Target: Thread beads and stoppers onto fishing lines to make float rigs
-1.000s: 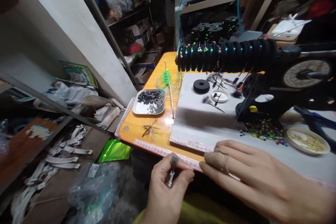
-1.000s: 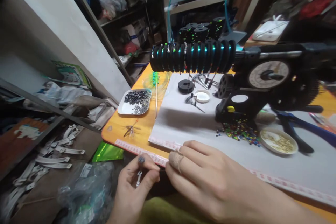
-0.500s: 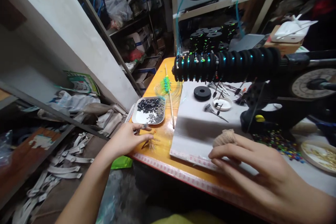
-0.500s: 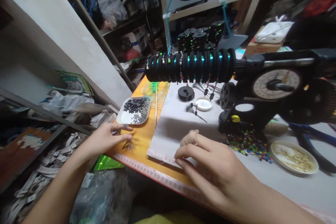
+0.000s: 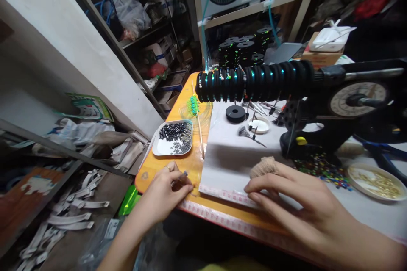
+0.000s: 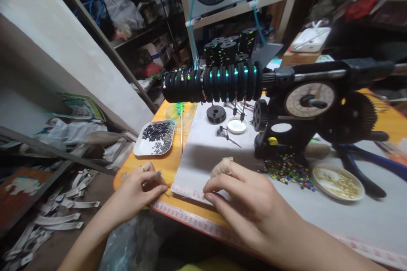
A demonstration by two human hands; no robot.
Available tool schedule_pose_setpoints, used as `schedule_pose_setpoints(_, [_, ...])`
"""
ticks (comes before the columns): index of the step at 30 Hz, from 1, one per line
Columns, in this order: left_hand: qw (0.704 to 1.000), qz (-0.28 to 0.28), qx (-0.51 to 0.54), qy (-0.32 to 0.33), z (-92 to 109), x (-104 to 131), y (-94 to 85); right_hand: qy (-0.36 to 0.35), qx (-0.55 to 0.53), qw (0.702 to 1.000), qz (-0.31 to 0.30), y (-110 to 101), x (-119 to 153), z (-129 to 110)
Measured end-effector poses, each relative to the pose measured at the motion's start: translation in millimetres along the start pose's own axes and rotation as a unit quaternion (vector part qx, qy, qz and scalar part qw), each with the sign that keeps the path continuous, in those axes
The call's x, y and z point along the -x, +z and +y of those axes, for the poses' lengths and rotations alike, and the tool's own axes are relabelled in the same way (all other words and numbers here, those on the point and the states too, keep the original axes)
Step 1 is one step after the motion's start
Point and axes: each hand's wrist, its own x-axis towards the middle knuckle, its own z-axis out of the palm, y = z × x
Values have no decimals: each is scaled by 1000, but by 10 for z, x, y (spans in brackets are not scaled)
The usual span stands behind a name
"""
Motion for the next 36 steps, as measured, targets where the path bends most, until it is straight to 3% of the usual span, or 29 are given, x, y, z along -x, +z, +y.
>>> schedule_pose_setpoints(3, [997, 63, 53, 0, 79, 85, 33, -4, -10, 1000, 7, 7, 13, -6])
schedule_pose_setpoints(5, [981, 117, 152, -21, 196, 166, 121, -6, -24, 1000, 10, 15, 18, -26])
schedule_pose_setpoints(9, [900, 160, 399, -77, 526, 293, 458, 3, -58, 998, 29, 39, 14, -59])
schedule_pose_setpoints(13, [837, 170, 513, -88, 804, 298, 789, 12, -83, 994, 72, 48, -6, -51])
schedule_pose_setpoints(19, [820, 156, 534, -137, 960, 273, 959, 26, -111, 990, 84, 48, -5, -53])
schedule_pose_setpoints(24, [802, 166, 559, -126, 1014, 292, 1034, 37, -76, 993, 81, 44, -4, -92])
schedule_pose_setpoints(30, [764, 202, 604, -106, 976, 295, 1133, 24, -80, 993, 80, 59, 33, -89])
schedule_pose_setpoints(36, [748, 208, 623, -94, 914, 316, 1094, 10, -80, 994, 70, 53, 39, -60])
